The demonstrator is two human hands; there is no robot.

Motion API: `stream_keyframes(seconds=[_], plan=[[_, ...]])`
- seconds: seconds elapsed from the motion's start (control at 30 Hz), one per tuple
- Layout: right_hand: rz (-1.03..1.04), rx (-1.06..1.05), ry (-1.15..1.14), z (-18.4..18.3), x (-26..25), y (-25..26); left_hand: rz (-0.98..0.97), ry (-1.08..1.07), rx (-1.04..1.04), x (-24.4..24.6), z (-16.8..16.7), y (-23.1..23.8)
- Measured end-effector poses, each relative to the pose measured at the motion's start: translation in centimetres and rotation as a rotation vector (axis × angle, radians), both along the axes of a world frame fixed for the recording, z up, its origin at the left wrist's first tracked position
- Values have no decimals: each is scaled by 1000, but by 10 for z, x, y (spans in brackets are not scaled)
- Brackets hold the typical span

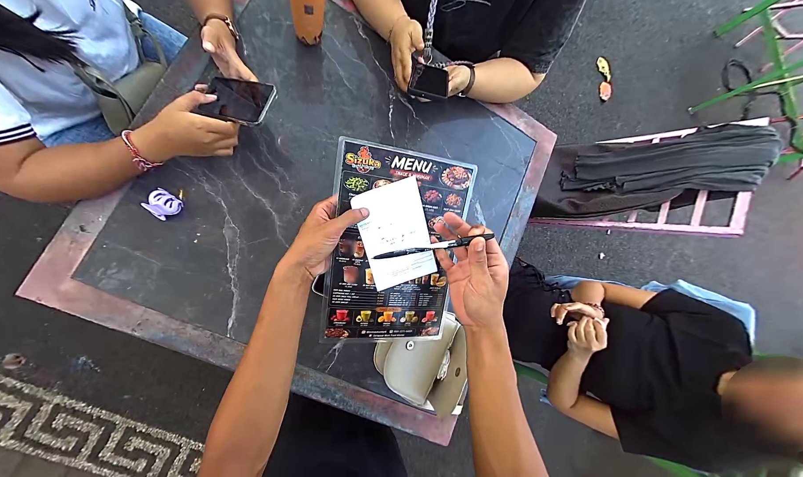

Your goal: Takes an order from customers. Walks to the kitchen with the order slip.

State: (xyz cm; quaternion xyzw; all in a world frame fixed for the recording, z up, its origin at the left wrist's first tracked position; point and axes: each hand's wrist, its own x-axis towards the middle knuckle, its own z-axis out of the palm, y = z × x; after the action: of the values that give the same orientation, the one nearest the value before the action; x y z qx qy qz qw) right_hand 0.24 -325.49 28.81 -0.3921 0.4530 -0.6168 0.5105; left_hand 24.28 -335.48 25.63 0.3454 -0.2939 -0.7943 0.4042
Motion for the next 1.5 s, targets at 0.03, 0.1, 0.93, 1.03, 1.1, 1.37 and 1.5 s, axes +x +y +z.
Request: stream_keyframes(seconds=[0.03,0.1,0.93,1.03,1.1,1.37,1.5], plan=[[-6,10,-8,-2,2,3,27,-14,9,-2,1,-1],[-39,24,-13,-3,3,8,72,-42,18,-6,5,-3],[-303,18,-144,-35,97,149,273,-300,96,37,-15,138],[-306,-76,94,-40,104,165,378,-190,85,47,-21,157],[-225,-242,514,-48,106,179,426,-141,85,53,-20,165],[75,-384,1323,-70,117,174,588,-133,120,48,-8,177],[80,-387,1275,-75,121,175,609,-155,130,51,-11,179]])
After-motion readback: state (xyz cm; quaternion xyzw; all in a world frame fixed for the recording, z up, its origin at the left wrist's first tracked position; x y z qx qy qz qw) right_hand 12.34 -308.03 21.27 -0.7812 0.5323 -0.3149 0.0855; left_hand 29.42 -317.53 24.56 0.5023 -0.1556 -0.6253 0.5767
